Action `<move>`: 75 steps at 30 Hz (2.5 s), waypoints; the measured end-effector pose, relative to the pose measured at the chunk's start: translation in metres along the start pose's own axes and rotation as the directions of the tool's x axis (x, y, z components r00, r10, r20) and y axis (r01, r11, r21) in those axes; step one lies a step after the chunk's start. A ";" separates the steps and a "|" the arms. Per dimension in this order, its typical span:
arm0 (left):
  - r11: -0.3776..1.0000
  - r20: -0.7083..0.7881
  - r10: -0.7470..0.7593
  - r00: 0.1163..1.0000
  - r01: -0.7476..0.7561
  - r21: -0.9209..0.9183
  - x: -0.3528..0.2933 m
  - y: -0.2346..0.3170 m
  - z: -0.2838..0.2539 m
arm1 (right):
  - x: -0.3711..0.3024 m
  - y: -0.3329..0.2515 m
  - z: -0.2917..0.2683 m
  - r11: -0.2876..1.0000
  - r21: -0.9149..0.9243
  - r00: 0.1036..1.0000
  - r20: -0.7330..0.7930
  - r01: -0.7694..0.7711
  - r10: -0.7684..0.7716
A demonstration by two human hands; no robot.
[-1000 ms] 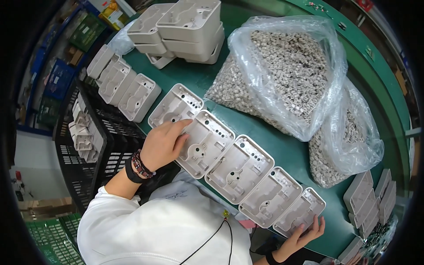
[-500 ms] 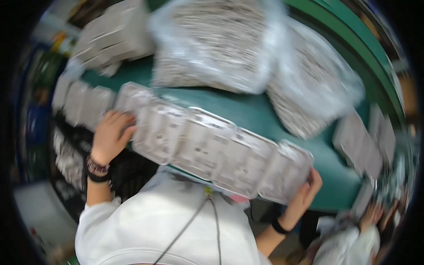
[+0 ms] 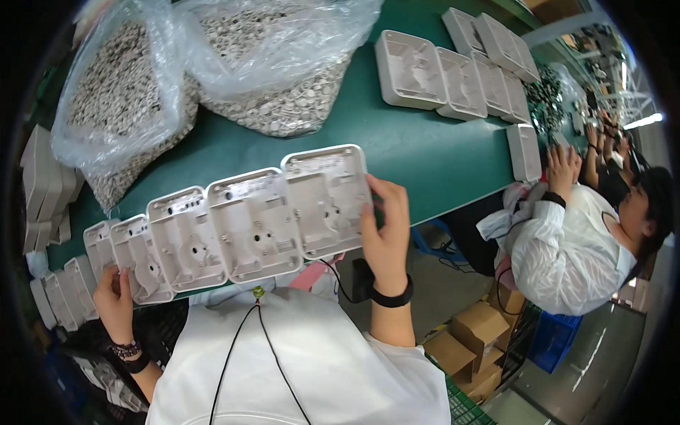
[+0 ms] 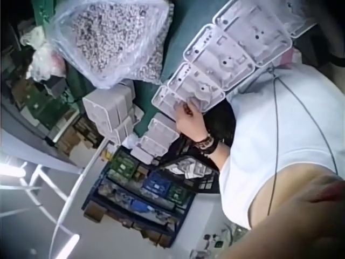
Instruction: The person picks up small white components from a bag and inserts them into the slots of plastic housings by hand. After filling the housings, the person stacks them together and moves them to the side of the workbench.
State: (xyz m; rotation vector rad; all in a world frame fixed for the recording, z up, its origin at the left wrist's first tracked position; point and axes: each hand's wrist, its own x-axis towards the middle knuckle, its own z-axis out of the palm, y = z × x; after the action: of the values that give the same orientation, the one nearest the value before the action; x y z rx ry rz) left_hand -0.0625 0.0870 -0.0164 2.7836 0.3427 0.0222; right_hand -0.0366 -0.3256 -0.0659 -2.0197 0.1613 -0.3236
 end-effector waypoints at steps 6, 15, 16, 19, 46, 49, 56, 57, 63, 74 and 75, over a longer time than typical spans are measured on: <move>0.999 -0.066 -0.026 0.997 0.024 -0.028 -0.003 0.033 0.012 | 0.008 0.012 -0.024 0.999 -0.051 0.998 -0.070 0.000 -0.003; 0.934 -0.041 0.293 0.955 -0.295 -0.201 0.016 0.106 0.034 | 0.052 0.065 -0.077 0.991 0.028 0.975 -0.179 -0.132 0.135; 0.936 -0.047 0.295 0.954 -0.298 -0.185 0.013 0.104 0.033 | 0.054 0.069 -0.074 0.991 0.048 0.975 -0.184 -0.121 0.128; 0.940 -0.086 0.301 0.950 -0.310 -0.143 0.012 0.083 0.016 | 0.052 0.066 -0.067 0.991 0.072 0.964 -0.234 -0.109 0.123; 0.968 0.006 0.228 0.974 -0.228 0.110 0.024 -0.004 -0.009 | 0.047 0.066 -0.057 0.992 0.097 0.931 -0.347 -0.084 0.112; 0.985 0.073 0.170 0.983 -0.169 -0.021 0.024 0.009 0.000 | 0.046 0.063 -0.057 0.994 0.075 0.919 -0.380 -0.082 0.104; 0.992 -0.134 0.093 0.987 -0.103 -0.073 0.037 -0.017 -0.031 | 0.045 0.053 -0.048 0.993 0.051 0.900 -0.420 -0.102 0.114; 0.982 -0.364 0.177 0.915 -0.139 0.126 0.040 -0.038 -0.033 | 0.044 0.049 -0.046 0.993 0.040 0.892 -0.435 -0.114 0.120; 0.878 -0.207 -0.203 0.957 0.271 0.395 0.015 -0.111 -0.031 | 0.047 0.068 -0.057 0.986 -0.142 0.896 -0.443 -0.088 0.016; 0.994 -0.103 -0.079 0.992 0.086 0.068 0.037 -0.044 -0.021 | 0.034 0.051 -0.055 0.993 0.024 0.924 -0.363 -0.119 0.119; 0.989 -0.086 -0.081 0.993 0.090 0.116 0.035 -0.051 -0.024 | 0.039 0.053 -0.052 0.995 0.036 0.936 -0.337 -0.094 0.101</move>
State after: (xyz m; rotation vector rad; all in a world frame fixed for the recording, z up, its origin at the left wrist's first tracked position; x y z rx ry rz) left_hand -0.0413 0.1493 -0.0116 2.8894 0.4992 0.0970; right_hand -0.0134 -0.4040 -0.0843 -1.9156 0.4705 -0.6064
